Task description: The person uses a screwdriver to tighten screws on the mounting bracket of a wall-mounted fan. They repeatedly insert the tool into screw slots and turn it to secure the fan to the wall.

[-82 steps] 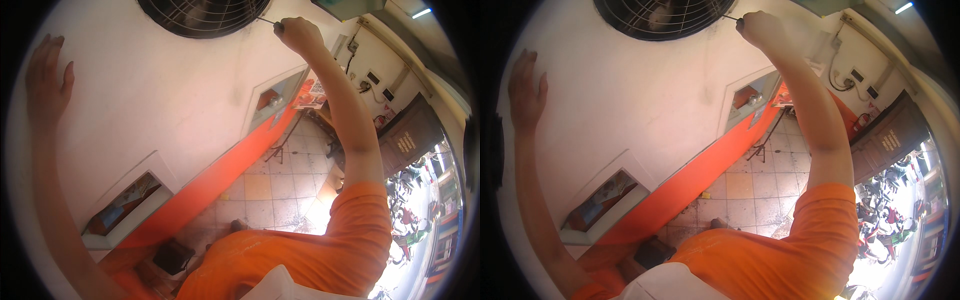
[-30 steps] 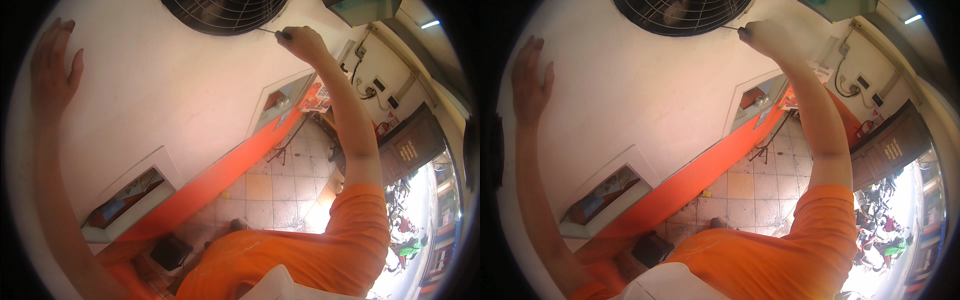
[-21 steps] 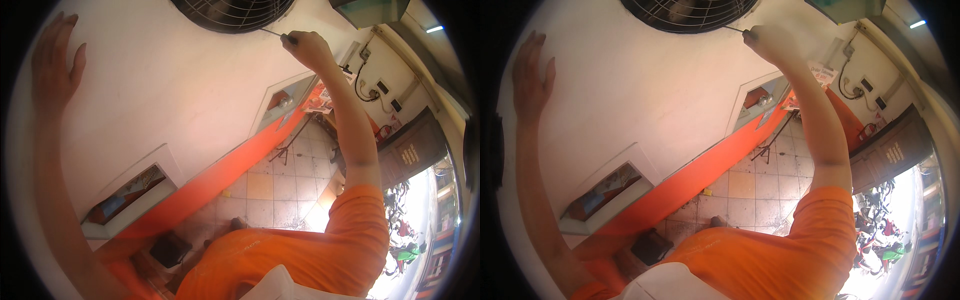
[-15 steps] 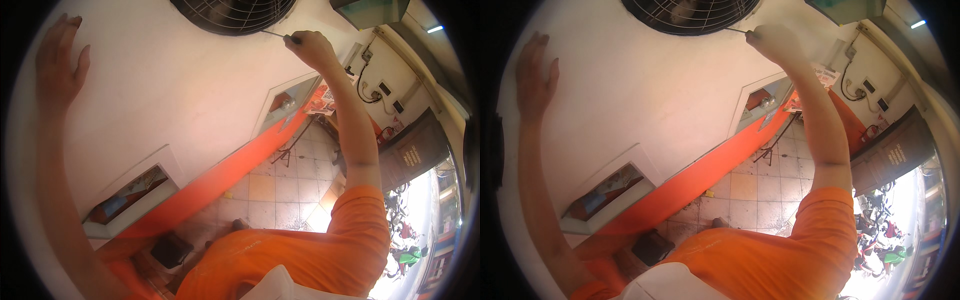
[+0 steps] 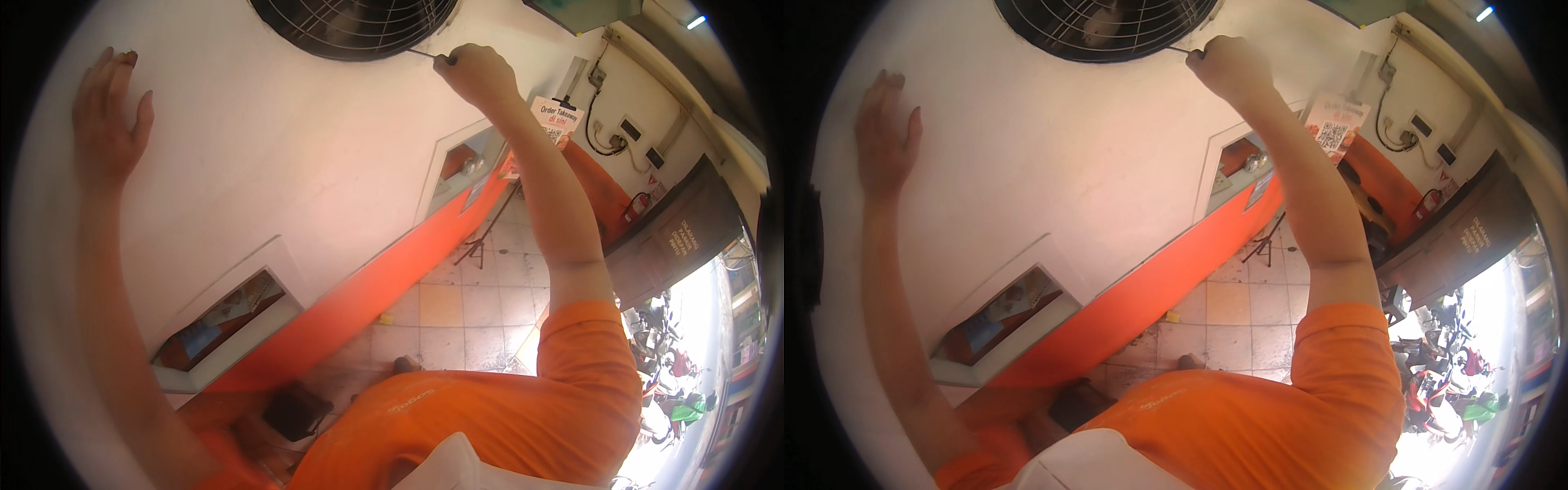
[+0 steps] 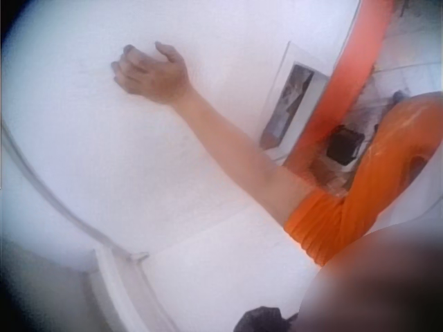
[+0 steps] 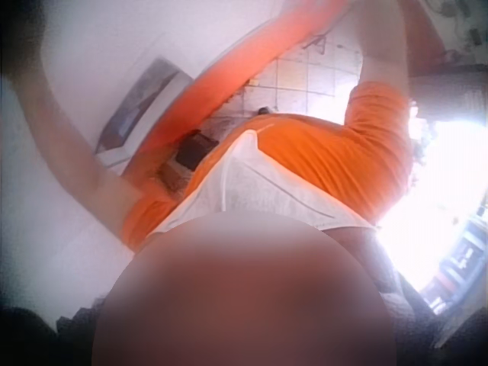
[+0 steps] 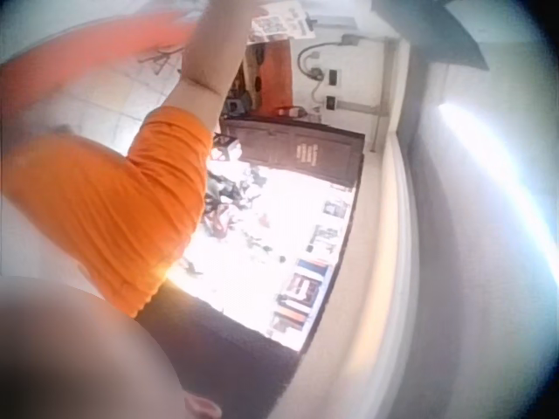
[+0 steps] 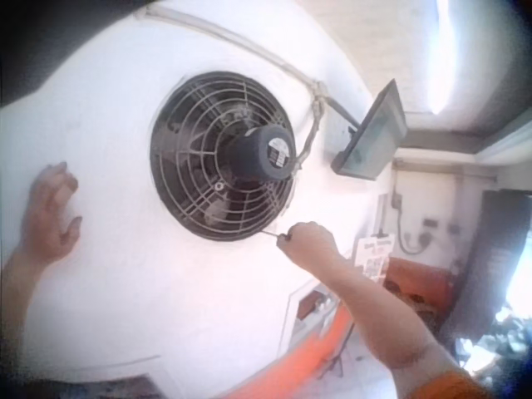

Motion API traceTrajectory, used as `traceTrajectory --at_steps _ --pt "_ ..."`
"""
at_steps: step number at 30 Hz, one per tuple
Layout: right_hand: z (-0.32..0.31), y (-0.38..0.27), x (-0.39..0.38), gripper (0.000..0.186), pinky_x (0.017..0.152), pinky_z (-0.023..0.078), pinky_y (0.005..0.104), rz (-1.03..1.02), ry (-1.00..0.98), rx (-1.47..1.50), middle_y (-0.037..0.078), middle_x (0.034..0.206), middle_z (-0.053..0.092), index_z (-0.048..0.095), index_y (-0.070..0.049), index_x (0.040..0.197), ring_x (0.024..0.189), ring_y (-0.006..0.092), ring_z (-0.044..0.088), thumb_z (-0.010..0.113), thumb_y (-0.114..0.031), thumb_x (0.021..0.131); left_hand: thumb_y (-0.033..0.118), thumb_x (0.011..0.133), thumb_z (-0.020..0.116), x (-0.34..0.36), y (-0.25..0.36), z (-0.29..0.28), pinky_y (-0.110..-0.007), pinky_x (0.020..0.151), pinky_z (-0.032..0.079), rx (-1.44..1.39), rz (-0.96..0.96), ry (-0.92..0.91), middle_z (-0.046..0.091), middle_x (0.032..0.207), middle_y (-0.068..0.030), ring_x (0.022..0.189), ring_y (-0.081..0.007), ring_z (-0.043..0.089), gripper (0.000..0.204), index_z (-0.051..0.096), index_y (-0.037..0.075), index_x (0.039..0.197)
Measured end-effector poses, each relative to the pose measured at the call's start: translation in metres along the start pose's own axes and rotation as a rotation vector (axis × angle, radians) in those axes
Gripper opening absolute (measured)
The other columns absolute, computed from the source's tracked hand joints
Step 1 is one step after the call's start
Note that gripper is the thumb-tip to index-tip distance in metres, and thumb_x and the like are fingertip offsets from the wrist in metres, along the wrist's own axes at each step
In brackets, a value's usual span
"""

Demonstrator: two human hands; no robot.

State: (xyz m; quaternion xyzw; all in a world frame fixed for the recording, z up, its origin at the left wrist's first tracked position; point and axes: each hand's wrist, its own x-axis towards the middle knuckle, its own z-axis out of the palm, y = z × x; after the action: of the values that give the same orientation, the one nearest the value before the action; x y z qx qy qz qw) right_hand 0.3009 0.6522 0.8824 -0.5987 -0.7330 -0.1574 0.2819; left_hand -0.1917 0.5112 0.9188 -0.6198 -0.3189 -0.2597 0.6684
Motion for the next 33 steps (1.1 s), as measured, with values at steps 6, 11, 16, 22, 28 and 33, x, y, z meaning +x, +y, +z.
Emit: traceTrajectory --at_steps 6,11,16,22,28,33 --pt "-0.006 -0.008 -0.01 0.046 0.083 0.059 0.0511 0.013 0.033 0.007 0.02 0.088 0.077 0.081 -0.008 0.093 0.089 0.0404 0.076 0.06 -0.048 0.098 0.023 0.099 0.069 0.004 0.004 -0.002 -0.05 0.119 0.044 0.01 -0.009 -0.026 0.062 0.141 -0.0106 0.141 -0.0327 0.055 0.048 0.055 0.009 0.143" --pt "-0.021 -0.026 -0.044 0.045 0.083 0.059 0.0507 0.147 0.055 0.006 0.021 0.09 0.077 0.079 -0.006 0.094 0.09 0.0397 0.076 0.059 -0.045 0.101 0.025 0.098 0.068 0.007 0.007 -0.007 -0.052 0.119 0.044 0.0 -0.058 -0.075 0.06 0.138 -0.0106 0.14 -0.0329 0.054 0.045 0.058 0.01 0.139" --pt "-0.015 -0.032 -0.102 0.048 0.074 0.056 0.0434 0.341 -0.063 0.527 0.016 0.077 0.071 0.074 0.0 0.097 0.078 0.0272 0.074 0.06 -0.045 0.105 0.025 0.096 0.068 0.01 0.01 -0.009 -0.054 0.118 0.045 -0.022 -0.083 -0.047 0.06 0.137 -0.0098 0.14 -0.0319 0.054 0.044 0.06 0.01 0.137" --pt "0.022 -0.066 -0.138 0.044 0.068 0.049 0.0355 0.389 -0.068 0.776 0.01 0.073 0.067 0.072 0.001 0.1 0.07 0.0159 0.062 0.062 -0.042 0.106 0.023 0.096 0.068 0.012 0.01 -0.01 -0.057 0.118 0.043 -0.044 -0.07 -0.041 0.059 0.139 -0.013 0.139 -0.0363 0.053 0.047 0.057 0.008 0.139" --pt "-0.023 -0.106 -0.114 0.042 0.074 0.052 0.0403 0.18 0.074 0.834 0.018 0.078 0.071 0.074 0.001 0.112 0.076 0.0266 0.069 0.063 -0.04 0.105 0.025 0.096 0.067 0.011 0.013 -0.01 -0.053 0.118 0.045 -0.021 -0.074 -0.013 0.06 0.134 -0.01 0.137 -0.0309 0.055 0.041 0.06 0.011 0.134" --pt "-0.093 -0.134 -0.053 0.042 0.083 0.056 0.0483 -0.11 0.32 0.498 0.022 0.091 0.076 0.077 -0.004 0.112 0.094 0.0417 0.074 0.058 -0.041 0.106 0.022 0.097 0.068 0.009 0.012 -0.012 -0.057 0.118 0.043 -0.053 -0.073 -0.048 0.059 0.137 -0.0143 0.14 -0.0367 0.052 0.044 0.06 0.007 0.138"
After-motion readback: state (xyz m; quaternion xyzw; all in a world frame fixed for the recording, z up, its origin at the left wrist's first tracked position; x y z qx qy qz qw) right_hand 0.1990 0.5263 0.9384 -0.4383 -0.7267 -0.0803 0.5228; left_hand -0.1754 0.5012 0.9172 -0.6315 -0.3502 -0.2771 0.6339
